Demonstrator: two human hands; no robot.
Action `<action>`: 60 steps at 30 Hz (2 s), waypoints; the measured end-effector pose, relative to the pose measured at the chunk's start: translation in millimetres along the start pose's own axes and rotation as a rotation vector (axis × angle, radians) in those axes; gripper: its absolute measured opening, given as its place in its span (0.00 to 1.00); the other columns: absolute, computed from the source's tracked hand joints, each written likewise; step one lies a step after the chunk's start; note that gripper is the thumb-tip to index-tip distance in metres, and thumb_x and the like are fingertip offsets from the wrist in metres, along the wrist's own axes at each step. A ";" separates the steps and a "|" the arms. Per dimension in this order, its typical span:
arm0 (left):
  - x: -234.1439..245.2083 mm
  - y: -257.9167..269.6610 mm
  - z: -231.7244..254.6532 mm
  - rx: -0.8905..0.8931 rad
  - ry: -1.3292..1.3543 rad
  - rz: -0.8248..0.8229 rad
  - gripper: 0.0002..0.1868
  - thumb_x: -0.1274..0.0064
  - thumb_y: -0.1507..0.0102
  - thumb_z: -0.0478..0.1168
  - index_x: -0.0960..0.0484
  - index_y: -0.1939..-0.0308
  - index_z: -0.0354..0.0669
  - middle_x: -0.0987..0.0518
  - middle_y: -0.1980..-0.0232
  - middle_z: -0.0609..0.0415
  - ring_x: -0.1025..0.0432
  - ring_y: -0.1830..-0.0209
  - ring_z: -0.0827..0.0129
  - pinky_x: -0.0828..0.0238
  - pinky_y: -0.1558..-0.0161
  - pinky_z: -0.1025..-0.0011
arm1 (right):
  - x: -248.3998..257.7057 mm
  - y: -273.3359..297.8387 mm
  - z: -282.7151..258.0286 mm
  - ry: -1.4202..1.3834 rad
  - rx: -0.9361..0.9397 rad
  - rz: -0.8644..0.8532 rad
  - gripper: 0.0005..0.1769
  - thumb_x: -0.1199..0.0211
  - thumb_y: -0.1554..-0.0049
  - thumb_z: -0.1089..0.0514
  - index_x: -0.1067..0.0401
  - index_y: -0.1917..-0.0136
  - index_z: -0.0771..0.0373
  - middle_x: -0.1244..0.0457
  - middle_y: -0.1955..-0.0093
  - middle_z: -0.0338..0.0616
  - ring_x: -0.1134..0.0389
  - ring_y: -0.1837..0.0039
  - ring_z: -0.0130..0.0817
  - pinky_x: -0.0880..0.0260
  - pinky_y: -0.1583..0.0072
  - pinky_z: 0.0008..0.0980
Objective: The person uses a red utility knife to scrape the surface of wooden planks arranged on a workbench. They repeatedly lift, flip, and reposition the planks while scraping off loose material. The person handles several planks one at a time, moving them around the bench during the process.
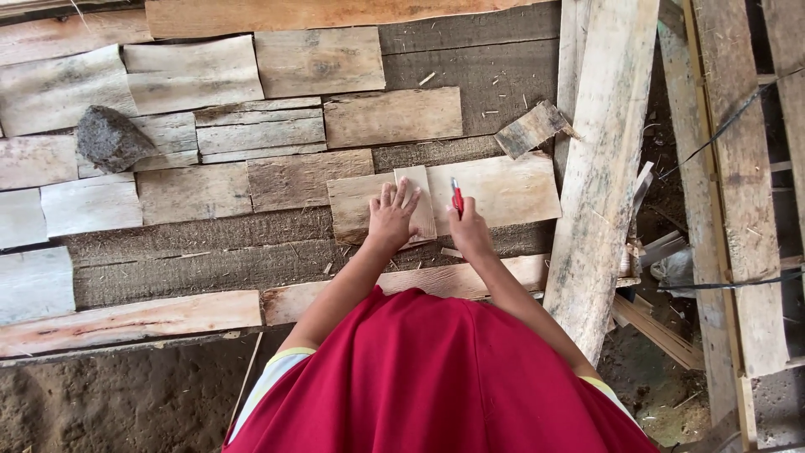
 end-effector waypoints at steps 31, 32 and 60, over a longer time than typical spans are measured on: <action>-7.4 -17.9 2.2 0.032 0.049 -0.151 0.51 0.41 0.37 0.60 0.54 0.17 0.61 0.63 0.14 0.46 0.64 0.18 0.36 0.52 0.32 0.36 | -32.9 -35.3 -61.6 0.493 0.186 -0.097 0.33 0.56 0.29 0.50 0.54 0.18 0.68 0.34 0.66 0.53 0.32 0.69 0.40 0.34 0.70 0.33; 1.0 -13.5 3.5 0.031 0.054 -0.155 0.51 0.41 0.37 0.60 0.54 0.17 0.61 0.62 0.14 0.46 0.64 0.17 0.36 0.53 0.32 0.36 | -32.4 -34.4 -63.1 0.487 0.178 -0.099 0.32 0.56 0.29 0.51 0.54 0.19 0.69 0.34 0.66 0.52 0.33 0.70 0.38 0.35 0.71 0.32; 6.2 -10.8 9.9 0.049 0.027 -0.147 0.49 0.40 0.38 0.59 0.48 0.18 0.56 0.60 0.15 0.43 0.62 0.18 0.35 0.50 0.34 0.33 | -45.9 62.8 19.6 0.618 -0.012 -0.237 0.35 0.57 0.33 0.44 0.58 0.20 0.60 0.31 0.51 0.68 0.27 0.44 0.67 0.27 0.45 0.61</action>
Point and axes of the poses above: each hand's wrist, its own y-axis away from the middle knuckle, its own x-axis out of the back of the hand, z = x × y, the point moved 4 cm from there along -y, towards the middle knuckle
